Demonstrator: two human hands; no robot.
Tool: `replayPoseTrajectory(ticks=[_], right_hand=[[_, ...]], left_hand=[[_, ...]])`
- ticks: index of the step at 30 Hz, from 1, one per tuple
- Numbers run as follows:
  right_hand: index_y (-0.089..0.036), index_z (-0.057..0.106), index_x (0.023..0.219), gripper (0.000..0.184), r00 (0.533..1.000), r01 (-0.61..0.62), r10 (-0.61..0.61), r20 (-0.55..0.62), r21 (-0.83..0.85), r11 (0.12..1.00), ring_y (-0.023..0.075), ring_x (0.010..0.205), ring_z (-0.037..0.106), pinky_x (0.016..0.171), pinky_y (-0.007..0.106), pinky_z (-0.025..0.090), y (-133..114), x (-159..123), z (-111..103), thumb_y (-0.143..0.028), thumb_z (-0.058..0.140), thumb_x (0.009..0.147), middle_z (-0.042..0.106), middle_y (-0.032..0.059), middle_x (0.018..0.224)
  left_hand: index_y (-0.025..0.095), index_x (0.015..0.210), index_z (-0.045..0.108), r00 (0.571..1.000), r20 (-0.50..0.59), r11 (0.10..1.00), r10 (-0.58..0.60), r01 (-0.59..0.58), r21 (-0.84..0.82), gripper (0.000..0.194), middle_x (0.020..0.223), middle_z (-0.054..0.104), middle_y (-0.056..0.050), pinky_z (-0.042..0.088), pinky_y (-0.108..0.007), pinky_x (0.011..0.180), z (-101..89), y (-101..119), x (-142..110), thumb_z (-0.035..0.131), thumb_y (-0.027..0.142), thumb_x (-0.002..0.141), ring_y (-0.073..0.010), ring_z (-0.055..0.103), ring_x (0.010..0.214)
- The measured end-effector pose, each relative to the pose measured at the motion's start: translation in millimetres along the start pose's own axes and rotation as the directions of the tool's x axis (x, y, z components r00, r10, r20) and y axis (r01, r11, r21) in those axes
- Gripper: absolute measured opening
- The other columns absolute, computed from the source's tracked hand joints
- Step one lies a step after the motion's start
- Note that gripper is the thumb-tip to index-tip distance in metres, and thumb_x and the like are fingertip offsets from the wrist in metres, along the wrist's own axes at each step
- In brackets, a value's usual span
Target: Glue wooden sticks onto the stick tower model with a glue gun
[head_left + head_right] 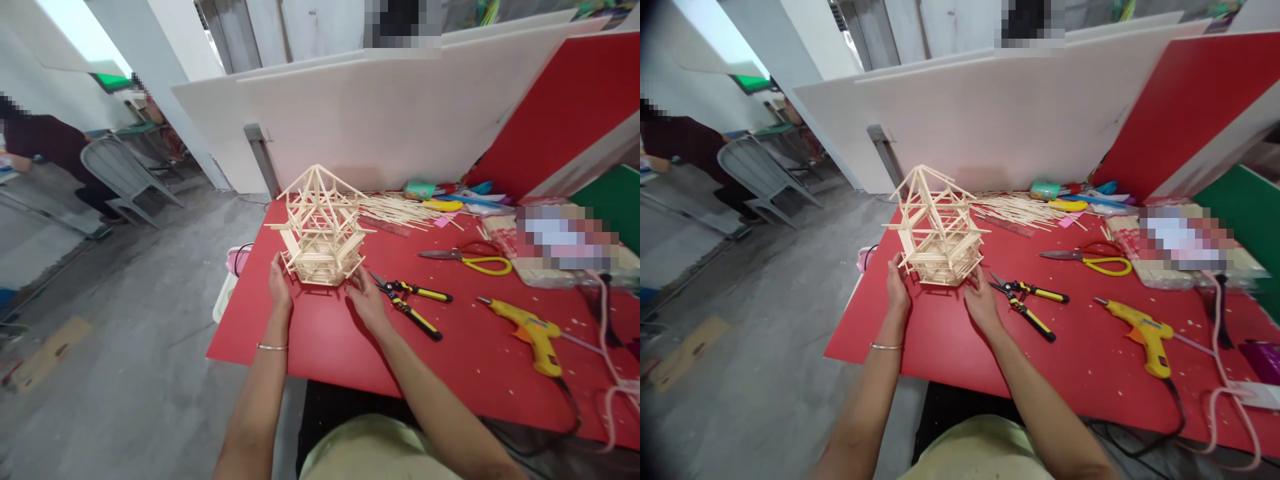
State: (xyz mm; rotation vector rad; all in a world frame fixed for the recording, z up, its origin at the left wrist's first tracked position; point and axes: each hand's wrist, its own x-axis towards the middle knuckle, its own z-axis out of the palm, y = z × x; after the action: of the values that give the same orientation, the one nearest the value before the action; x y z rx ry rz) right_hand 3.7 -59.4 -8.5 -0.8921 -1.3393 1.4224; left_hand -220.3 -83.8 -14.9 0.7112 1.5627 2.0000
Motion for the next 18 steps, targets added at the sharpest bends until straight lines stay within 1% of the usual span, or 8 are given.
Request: replayPoseTrajectory(ticks=[2, 4, 7, 10, 13, 18], right_hand=[[-0.029, 0.042, 0.153, 0.081, 1.0, -0.017, 0.017, 0.002, 0.019, 1.0, 0.0251, 0.135, 0.056, 0.107, 0.044, 0.051, -1, -5, 6, -0.018, 0.056, 0.073, 0.054, 0.0081, 0.152], [-0.029, 0.042, 0.153, 0.083, 0.999, -0.034, 0.034, -0.007, 0.01, 0.999, 0.0248, 0.135, 0.055, 0.107, 0.043, 0.051, 0, -8, 8, -0.018, 0.057, 0.073, 0.053, 0.0065, 0.154], [-0.03, 0.043, 0.153, 0.082, 0.998, -0.044, 0.043, -0.041, -0.045, 0.998, 0.025, 0.137, 0.053, 0.109, 0.043, 0.051, 3, -12, 9, -0.018, 0.057, 0.073, 0.051, 0.0051, 0.155], [-0.029, 0.044, 0.152, 0.08, 0.998, -0.056, 0.053, -0.045, -0.07, 0.996, 0.0262, 0.139, 0.051, 0.112, 0.046, 0.049, 5, -14, 9, -0.018, 0.057, 0.074, 0.052, 0.0057, 0.154], [-0.03, 0.044, 0.152, 0.081, 0.997, -0.073, 0.072, -0.018, -0.043, 0.996, 0.0266, 0.139, 0.053, 0.115, 0.048, 0.047, 8, -14, 10, -0.018, 0.06, 0.073, 0.053, 0.0056, 0.152], [-0.032, 0.047, 0.149, 0.083, 0.998, -0.042, 0.045, -0.041, 0.081, 0.996, 0.0236, 0.144, 0.049, 0.124, 0.048, 0.037, 15, -8, 12, -0.014, 0.059, 0.07, 0.047, 0.0016, 0.158]], left_hand=[[0.03, 0.137, 0.061, 0.999, -0.011, 0.997, -0.037, 0.036, -0.072, 0.06, 0.149, 0.058, -0.006, 0.041, -0.038, 0.117, 2.4, -1, 7, 0.042, 0.071, 0.097, -0.0215, 0.051, 0.142], [0.03, 0.139, 0.06, 0.997, -0.006, 0.987, -0.073, 0.072, -0.144, 0.063, 0.148, 0.059, -0.007, 0.04, -0.036, 0.117, 6.2, -2, 15, 0.043, 0.073, 0.096, -0.0208, 0.051, 0.142], [0.029, 0.138, 0.06, 0.995, 0.048, 0.977, -0.09, 0.097, -0.19, 0.066, 0.133, 0.067, -0.008, 0.049, -0.036, 0.107, 14.0, -2, 27, 0.042, 0.075, 0.095, -0.0213, 0.063, 0.126], [0.027, 0.132, 0.064, 0.995, 0.078, 0.984, -0.057, 0.069, -0.163, 0.065, 0.115, 0.071, -0.008, 0.054, -0.035, 0.094, 20.7, -2, 33, 0.043, 0.075, 0.094, -0.0206, 0.069, 0.106], [0.023, 0.124, 0.068, 0.998, 0.064, 0.988, -0.023, 0.032, -0.153, 0.064, 0.108, 0.071, -0.008, 0.054, -0.033, 0.087, 22.5, -3, 34, 0.045, 0.075, 0.094, -0.0196, 0.069, 0.098], [0.02, 0.122, 0.067, 0.998, 0.008, 0.989, -0.058, 0.058, -0.133, 0.07, 0.103, 0.072, -0.009, 0.054, -0.032, 0.079, 19.2, -6, 34, 0.042, 0.078, 0.093, -0.0196, 0.069, 0.088]])
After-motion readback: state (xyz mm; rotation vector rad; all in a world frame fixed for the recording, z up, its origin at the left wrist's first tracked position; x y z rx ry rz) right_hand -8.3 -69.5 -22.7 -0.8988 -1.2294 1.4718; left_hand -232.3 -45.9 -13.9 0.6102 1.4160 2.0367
